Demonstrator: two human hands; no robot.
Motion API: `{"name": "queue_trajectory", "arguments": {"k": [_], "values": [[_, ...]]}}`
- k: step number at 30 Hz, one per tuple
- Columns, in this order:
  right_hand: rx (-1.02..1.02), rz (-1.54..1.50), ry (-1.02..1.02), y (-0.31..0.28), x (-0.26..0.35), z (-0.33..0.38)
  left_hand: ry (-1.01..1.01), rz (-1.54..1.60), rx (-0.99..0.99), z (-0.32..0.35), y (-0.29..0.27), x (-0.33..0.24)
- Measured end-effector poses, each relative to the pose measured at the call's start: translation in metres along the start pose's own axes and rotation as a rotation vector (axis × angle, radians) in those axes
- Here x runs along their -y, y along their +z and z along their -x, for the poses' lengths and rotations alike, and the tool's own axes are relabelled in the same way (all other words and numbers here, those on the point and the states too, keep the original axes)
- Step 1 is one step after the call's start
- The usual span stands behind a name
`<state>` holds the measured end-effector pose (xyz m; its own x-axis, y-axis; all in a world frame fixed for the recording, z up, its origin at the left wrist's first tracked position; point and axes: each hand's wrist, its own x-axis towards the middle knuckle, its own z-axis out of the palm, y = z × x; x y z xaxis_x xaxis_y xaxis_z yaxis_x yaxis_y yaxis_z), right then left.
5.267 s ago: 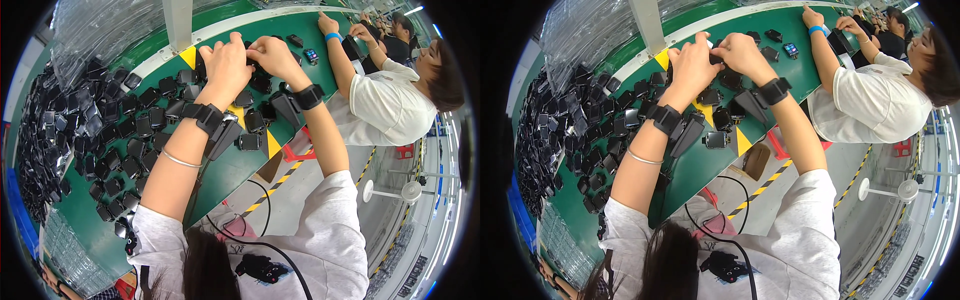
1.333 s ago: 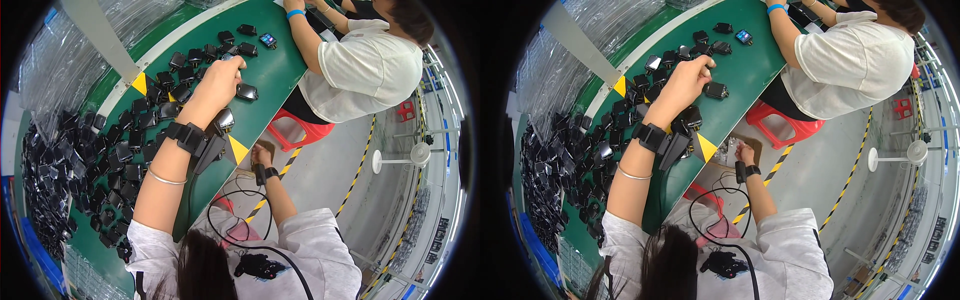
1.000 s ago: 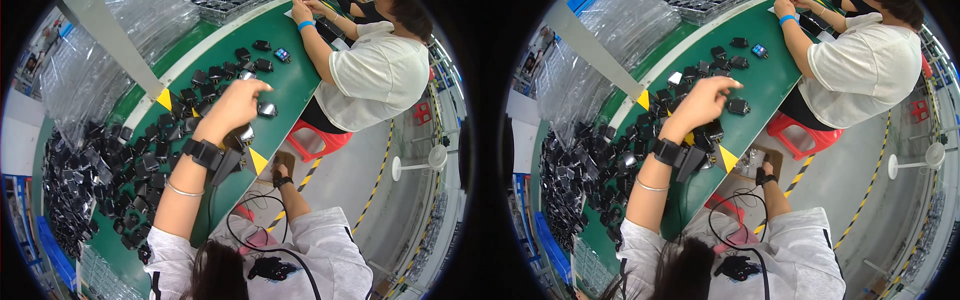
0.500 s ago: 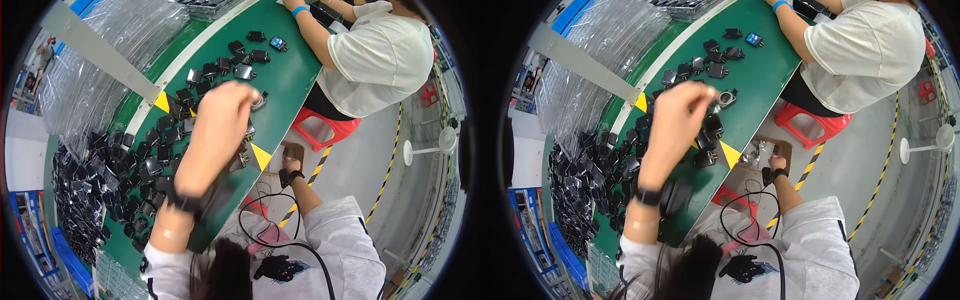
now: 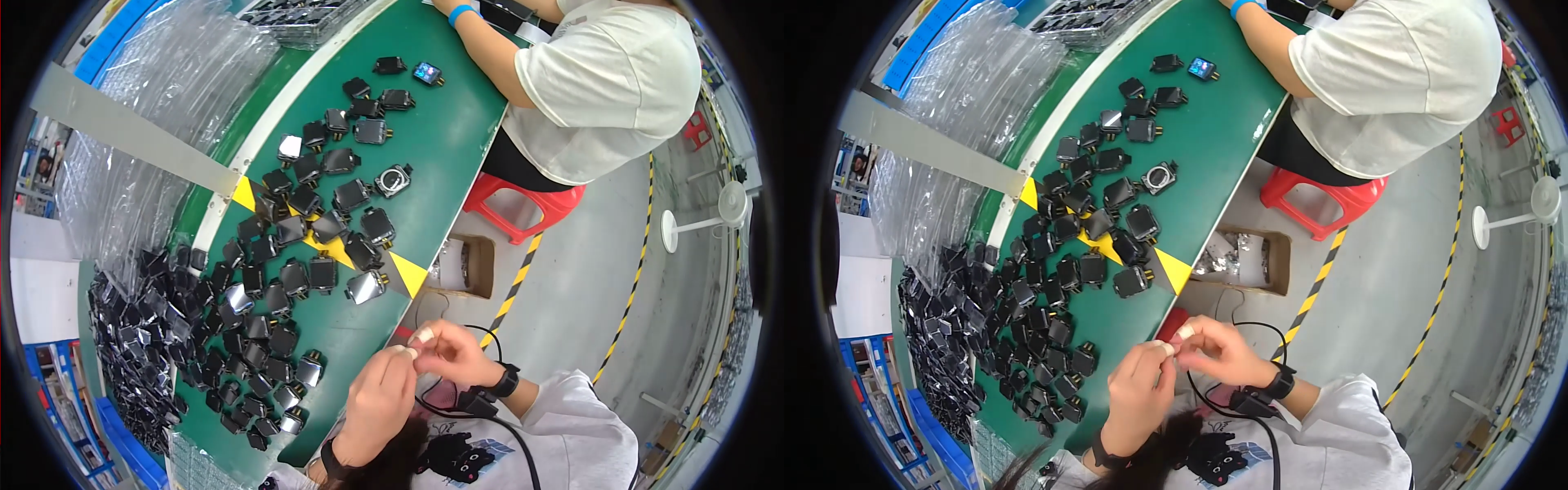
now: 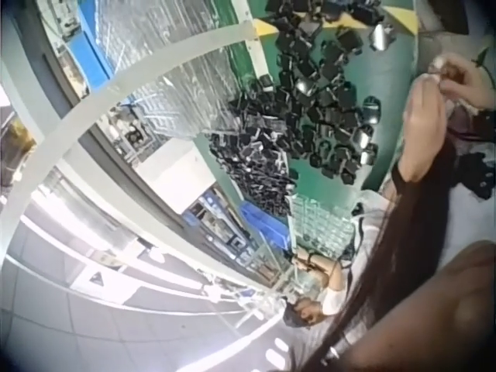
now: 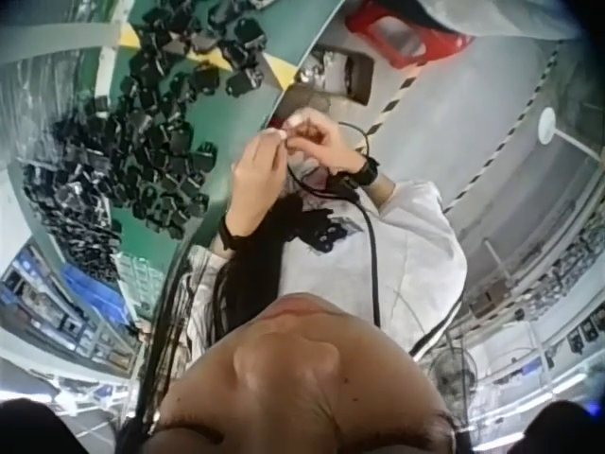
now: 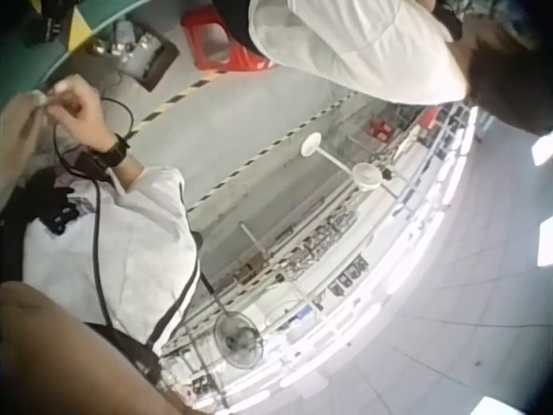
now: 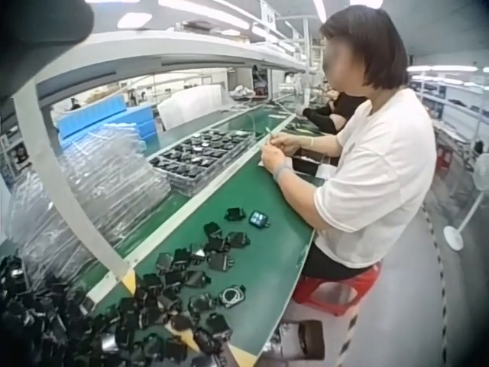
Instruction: The person picks up a watch face, peels off a protective film, and presses the face into a watch frame. They then tap the screen to cycle through displays before placing the assembled watch into a plastic tray and repeating the process.
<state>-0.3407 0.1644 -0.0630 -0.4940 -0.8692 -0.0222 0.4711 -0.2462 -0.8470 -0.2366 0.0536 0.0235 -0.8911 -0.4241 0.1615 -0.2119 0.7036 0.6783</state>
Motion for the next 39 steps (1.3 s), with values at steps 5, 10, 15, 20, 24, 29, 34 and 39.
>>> {"name": "queue_trajectory", "arguments": {"k": [5, 10, 15, 20, 24, 29, 34, 39], "values": [[-0.269, 0.145, 0.153, -0.064, -0.043, -0.012, 0.038, 0.036, -0.017, -0.002, 0.015, 0.008], [-0.822, 0.326, 0.242, -0.234, -0.189, -0.047, 0.097, 0.107, -0.084, -0.031, 0.010, -0.004], [-0.932, 0.984, 0.496, -0.291, -0.251, -0.041, 0.210, -0.119, -0.153, -0.118, 0.010, -0.001], [-1.085, 0.877, 0.555, -0.337, -0.271, -0.030, 0.107, -0.445, -0.096, -0.189, 0.032, 0.023], [-1.121, 0.643, 0.572, -0.316, -0.243, -0.022, 0.081, -0.466, -0.022, -0.199, 0.028, 0.038], [-0.989, 0.233, 0.417, -0.255, -0.172, -0.018, 0.054, -0.070, -0.010, -0.211, 0.021, 0.055], [-0.884, 0.304, -0.106, -0.228, -0.102, -0.024, 0.161, -0.104, -0.249, -0.205, 0.008, 0.068], [-0.571, 0.753, -0.610, -0.083, 0.068, -0.091, 0.130, -0.145, -0.390, -0.193, -0.049, 0.094]]}}
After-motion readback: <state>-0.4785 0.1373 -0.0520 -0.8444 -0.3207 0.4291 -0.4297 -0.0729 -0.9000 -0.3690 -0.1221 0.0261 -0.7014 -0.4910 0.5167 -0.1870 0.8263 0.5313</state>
